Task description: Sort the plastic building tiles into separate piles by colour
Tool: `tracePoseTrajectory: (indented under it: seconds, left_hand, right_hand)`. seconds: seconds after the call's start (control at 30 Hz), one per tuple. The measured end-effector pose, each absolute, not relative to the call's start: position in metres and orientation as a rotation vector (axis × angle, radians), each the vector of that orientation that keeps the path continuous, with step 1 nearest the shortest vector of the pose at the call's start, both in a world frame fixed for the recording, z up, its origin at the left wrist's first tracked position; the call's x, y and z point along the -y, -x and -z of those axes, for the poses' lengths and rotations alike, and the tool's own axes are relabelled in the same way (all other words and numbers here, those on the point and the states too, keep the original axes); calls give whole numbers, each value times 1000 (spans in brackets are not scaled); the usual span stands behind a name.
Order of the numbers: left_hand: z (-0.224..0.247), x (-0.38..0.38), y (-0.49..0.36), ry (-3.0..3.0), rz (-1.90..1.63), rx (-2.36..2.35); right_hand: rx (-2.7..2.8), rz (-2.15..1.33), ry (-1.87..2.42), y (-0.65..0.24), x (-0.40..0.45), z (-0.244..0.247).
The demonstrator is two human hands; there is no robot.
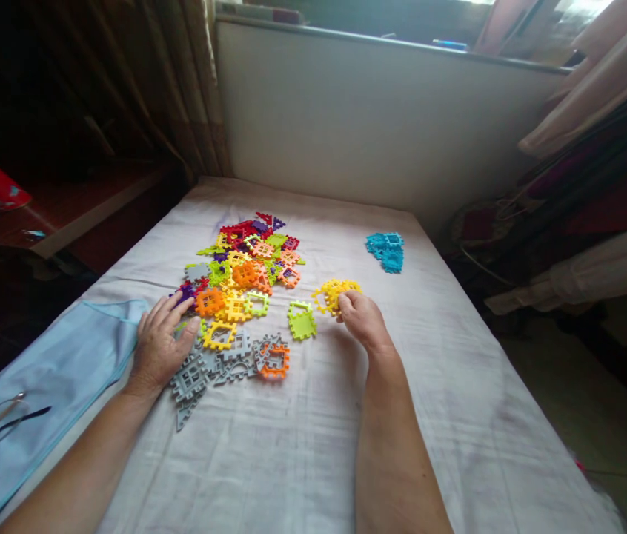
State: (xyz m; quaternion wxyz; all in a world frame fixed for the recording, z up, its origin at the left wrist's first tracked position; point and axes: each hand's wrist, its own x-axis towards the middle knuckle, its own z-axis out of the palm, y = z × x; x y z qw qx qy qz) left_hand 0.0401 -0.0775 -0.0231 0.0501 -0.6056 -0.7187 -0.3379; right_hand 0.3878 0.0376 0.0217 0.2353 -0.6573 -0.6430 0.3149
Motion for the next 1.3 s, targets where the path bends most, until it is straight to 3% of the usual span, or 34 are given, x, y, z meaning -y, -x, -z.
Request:
tracePoseTrajectory:
  seconds: [0.2, 0.53, 0.8, 1.03, 1.3]
  left_hand:
    - [15, 80, -41, 2109, 1024, 2046]
    - [15, 83, -37, 2406, 688, 2046]
    - [15, 84, -39, 2416, 787, 2029]
    - [10, 84, -41, 2403, 948, 1977]
    - [5, 89, -49, 2457, 1015, 1884]
  right_hand:
    - [1699, -784, 2022, -425, -42, -15]
    - [1655, -549, 2310, -433, -41, -13]
    - [1659, -253, 2374, -431, -41, -10]
    - [1614, -302, 2070, -402, -36, -27]
    - [1983, -772, 1484, -320, -12, -31]
